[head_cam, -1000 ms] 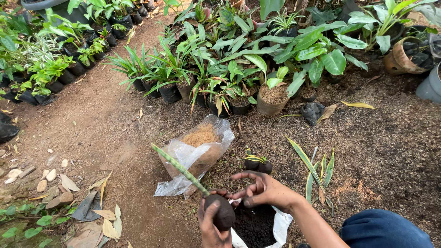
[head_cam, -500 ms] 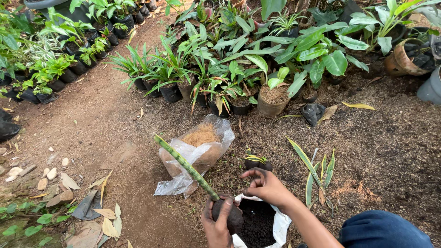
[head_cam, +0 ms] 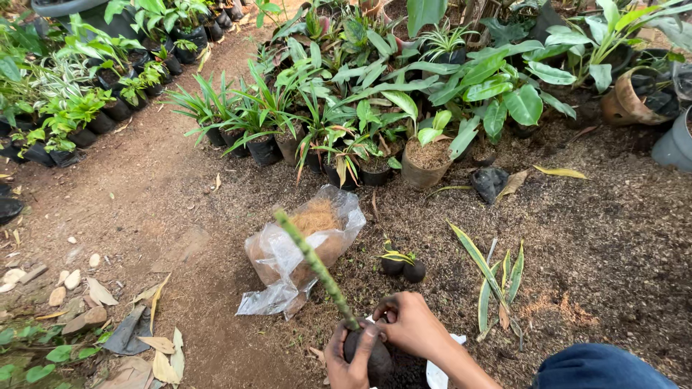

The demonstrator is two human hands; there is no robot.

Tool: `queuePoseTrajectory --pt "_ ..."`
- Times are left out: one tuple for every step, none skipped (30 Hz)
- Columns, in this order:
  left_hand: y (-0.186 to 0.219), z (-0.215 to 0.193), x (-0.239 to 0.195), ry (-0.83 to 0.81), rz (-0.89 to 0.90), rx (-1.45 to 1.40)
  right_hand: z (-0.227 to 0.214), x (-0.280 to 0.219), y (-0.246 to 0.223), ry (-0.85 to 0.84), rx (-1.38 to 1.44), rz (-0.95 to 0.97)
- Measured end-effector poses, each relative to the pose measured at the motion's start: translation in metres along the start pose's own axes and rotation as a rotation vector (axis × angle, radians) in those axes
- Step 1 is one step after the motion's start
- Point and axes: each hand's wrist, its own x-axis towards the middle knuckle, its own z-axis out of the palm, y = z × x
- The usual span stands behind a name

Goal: The person holds a small plant with a long leaf and packs soil around its base by hand. The person repeatedly adds soil and presses it firmly to secure the plant in place.

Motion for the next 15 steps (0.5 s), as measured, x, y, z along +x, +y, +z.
queuePoseTrajectory --pt "0.002 -0.002 0.002 0.03 -0.027 -0.012 0.002 0.0 -0.001 -0.001 0.136 0.024" --pt "0.004 -0.004 0.004 0.06 -0.053 -0.024 0.006 0.001 -0.001 -0.001 0.271 0.047" --pt "0.004 -0.005 0.001 0.091 -0.089 -0.035 0.012 -0.002 0.001 -0.005 0.407 0.078" --pt "0.004 -0.005 -0.001 0.125 -0.136 -0.11 0.017 -0.004 0.005 -0.029 0.505 0.087" --pt "0.005 -0.003 0.001 0.16 -0.178 -0.186 0.02 -0.002 0.007 -0.053 0.601 0.089" --pt "0.006 -0.001 0.001 0.195 -0.219 -0.262 0.023 -0.001 0.009 -0.076 0.698 0.092" --pt "0.008 0.001 0.004 0.175 -0.212 -0.34 0.023 0.004 0.01 -0.063 0.683 0.061" --pt "0.009 0.002 0.008 0.154 -0.204 -0.418 0.022 0.008 0.011 -0.05 0.668 0.031" --pt "0.008 0.0 0.004 0.137 -0.207 -0.489 0.026 0.007 0.014 -0.042 0.658 0.013" --pt "0.008 -0.003 0.002 0.171 -0.236 -0.49 0.029 0.008 0.016 -0.035 0.708 0.0" --pt "0.008 -0.005 0.001 0.202 -0.268 -0.49 0.029 0.008 0.017 -0.025 0.759 -0.008" --pt "0.009 -0.008 -0.001 0.234 -0.3 -0.49 0.029 0.007 0.017 -0.014 0.81 -0.017" --pt "0.01 -0.007 0.005 0.167 -0.232 -0.325 0.023 0.011 0.015 -0.028 0.83 0.0" --pt "0.012 -0.008 0.011 0.101 -0.163 -0.159 0.017 0.011 0.012 -0.041 0.85 0.017" --pt "0.014 -0.013 0.007 0.044 -0.107 0.011 0.018 0.002 0.011 -0.063 0.872 0.05"
